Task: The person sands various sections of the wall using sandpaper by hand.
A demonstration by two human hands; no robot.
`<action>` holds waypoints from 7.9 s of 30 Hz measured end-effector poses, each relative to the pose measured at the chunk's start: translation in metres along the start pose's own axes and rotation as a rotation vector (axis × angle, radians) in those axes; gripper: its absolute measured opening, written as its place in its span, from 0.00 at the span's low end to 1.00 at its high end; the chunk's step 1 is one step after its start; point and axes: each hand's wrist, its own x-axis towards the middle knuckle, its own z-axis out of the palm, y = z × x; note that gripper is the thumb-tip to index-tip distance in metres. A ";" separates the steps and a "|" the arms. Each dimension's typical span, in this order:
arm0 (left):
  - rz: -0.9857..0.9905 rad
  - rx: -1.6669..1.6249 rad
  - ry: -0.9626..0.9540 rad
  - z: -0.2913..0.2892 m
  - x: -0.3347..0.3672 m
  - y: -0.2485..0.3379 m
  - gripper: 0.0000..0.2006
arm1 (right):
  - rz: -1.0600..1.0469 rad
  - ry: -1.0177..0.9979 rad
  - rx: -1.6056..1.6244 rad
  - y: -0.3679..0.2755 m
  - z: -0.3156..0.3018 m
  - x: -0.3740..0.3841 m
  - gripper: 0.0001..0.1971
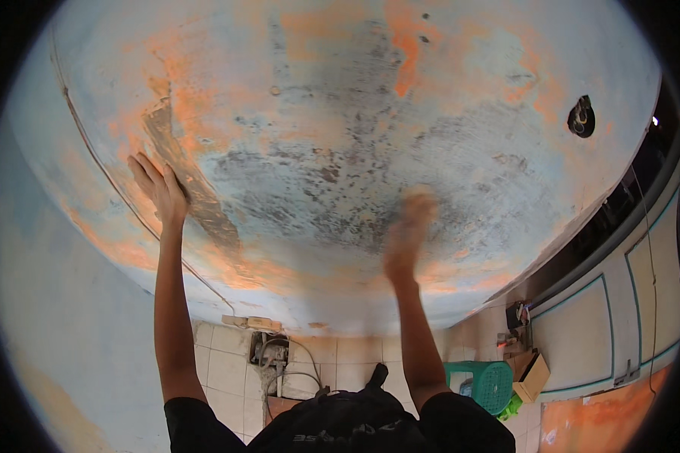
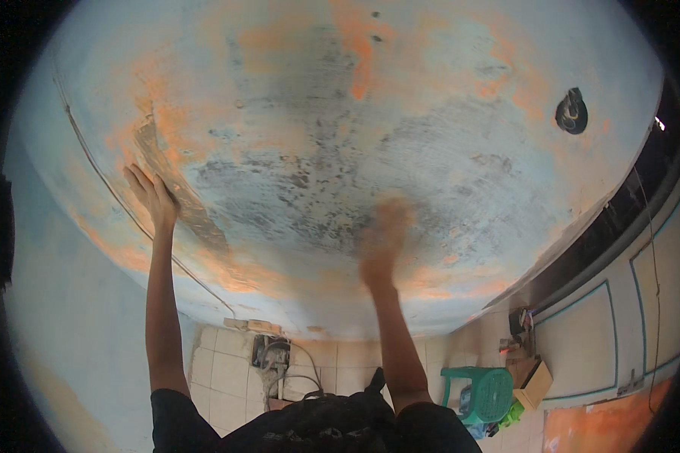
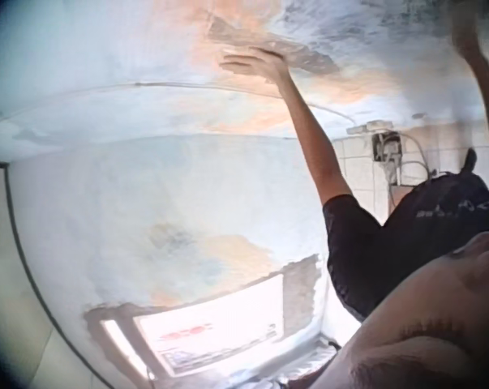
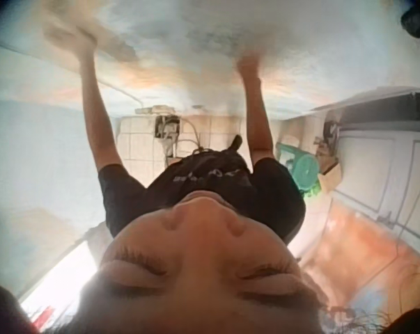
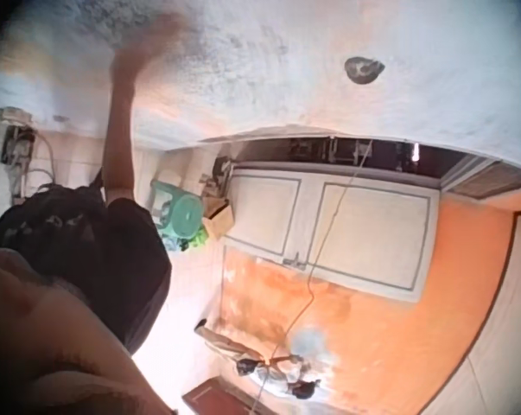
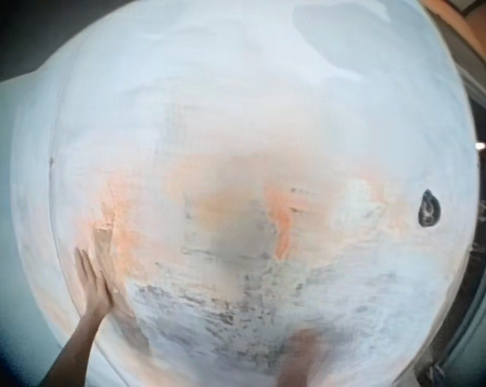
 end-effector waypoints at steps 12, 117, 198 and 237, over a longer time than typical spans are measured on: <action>-0.371 -0.104 -0.510 0.040 -0.160 0.129 0.49 | 0.475 0.378 0.053 0.155 -0.123 -0.033 0.28; -0.427 -0.304 -0.729 0.053 -0.256 0.205 0.54 | 0.045 -0.522 -0.119 0.112 -0.122 -0.039 0.28; -0.410 0.084 -0.113 0.004 -0.145 0.101 0.31 | -0.301 -0.216 -0.993 0.014 -0.031 0.042 0.49; -0.434 0.375 -0.211 -0.003 -0.098 0.132 0.30 | -0.232 -0.302 -0.892 0.018 -0.029 0.045 0.54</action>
